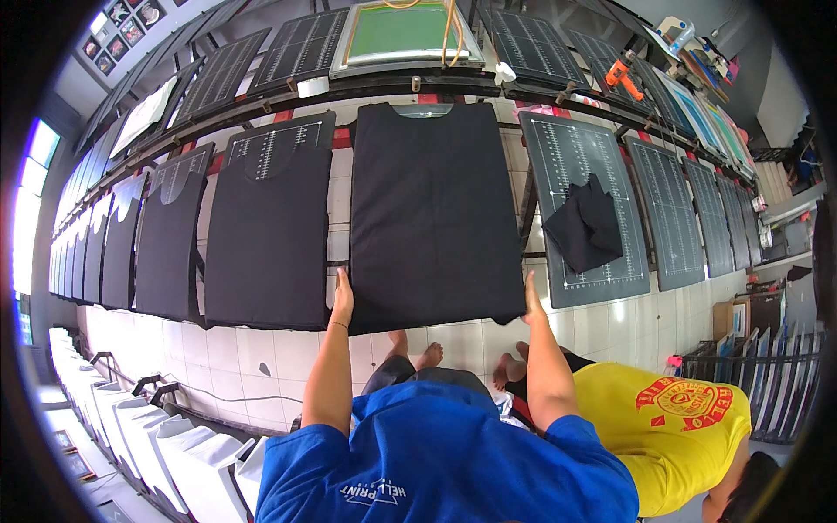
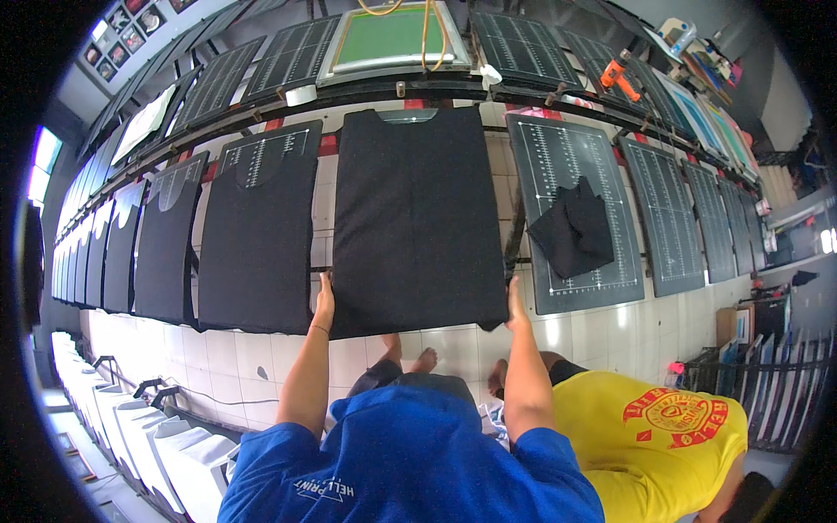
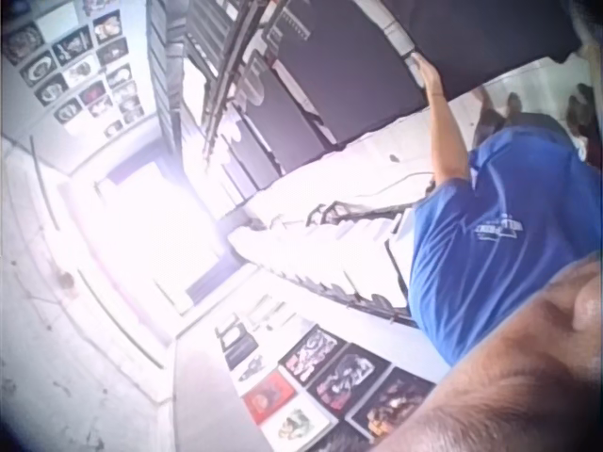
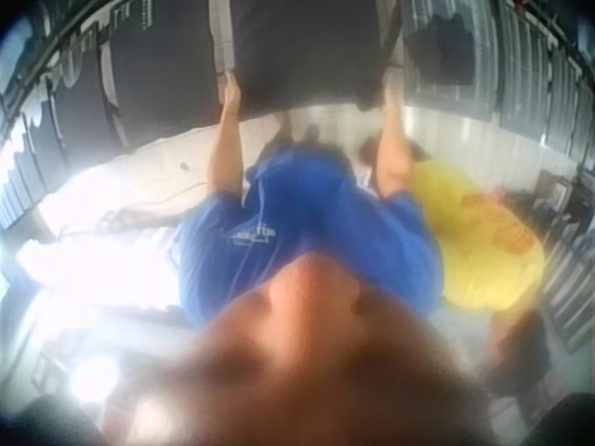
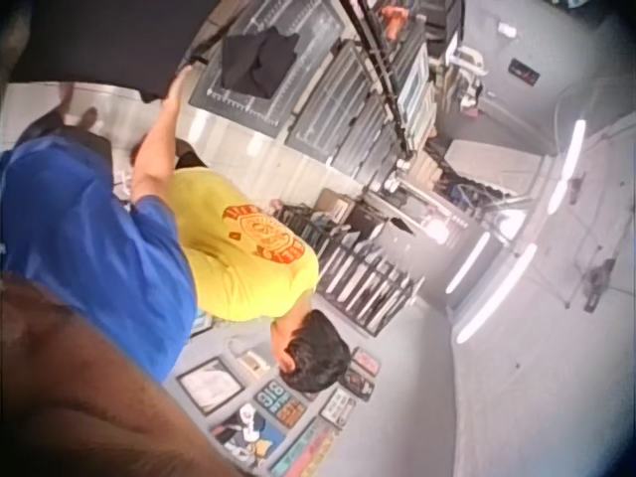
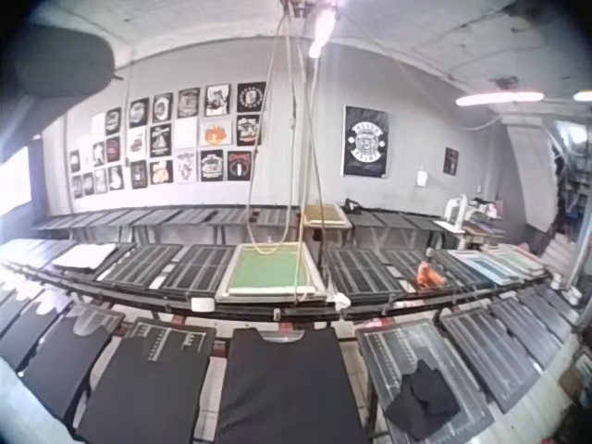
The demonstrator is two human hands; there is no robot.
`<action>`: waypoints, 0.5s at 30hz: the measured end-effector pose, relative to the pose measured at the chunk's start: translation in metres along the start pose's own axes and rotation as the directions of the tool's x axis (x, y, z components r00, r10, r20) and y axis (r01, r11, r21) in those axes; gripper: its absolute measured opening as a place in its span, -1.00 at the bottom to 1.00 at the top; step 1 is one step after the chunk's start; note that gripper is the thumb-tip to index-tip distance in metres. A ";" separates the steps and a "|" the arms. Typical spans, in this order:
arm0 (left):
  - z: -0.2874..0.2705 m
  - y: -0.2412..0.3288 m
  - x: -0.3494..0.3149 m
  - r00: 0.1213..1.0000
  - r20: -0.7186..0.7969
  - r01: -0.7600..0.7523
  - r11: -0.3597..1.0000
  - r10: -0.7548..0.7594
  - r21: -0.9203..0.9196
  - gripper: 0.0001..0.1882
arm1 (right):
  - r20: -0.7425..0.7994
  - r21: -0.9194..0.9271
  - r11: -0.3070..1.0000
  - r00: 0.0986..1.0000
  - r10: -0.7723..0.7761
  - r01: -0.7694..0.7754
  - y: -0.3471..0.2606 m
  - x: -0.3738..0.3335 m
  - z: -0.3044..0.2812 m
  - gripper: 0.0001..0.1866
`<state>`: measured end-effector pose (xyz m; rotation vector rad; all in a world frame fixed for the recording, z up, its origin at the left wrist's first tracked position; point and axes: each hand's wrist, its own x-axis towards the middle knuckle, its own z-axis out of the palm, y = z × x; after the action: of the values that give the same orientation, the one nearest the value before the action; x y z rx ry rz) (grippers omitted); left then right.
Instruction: The person places black t-shirts onto a screen printing press, aligning them with grid markings and smoothing the fabric. Later, the person uses an orange heat gun to apply heat to white t-shirts with printed logos, moving the tool across the surface to cure the design.
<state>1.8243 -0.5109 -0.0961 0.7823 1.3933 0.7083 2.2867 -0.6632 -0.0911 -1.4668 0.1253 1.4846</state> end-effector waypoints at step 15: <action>-0.104 -0.128 -0.106 0.979 -0.054 0.185 0.970 -0.195 -0.157 -0.52 | 0.084 0.134 0.991 0.996 -0.015 0.004 0.092 -0.059 -0.137 -0.61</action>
<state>1.7113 -0.6647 -0.1419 0.5013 1.4367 0.6871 2.3055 -0.8333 -0.1296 -1.2942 0.1628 1.4995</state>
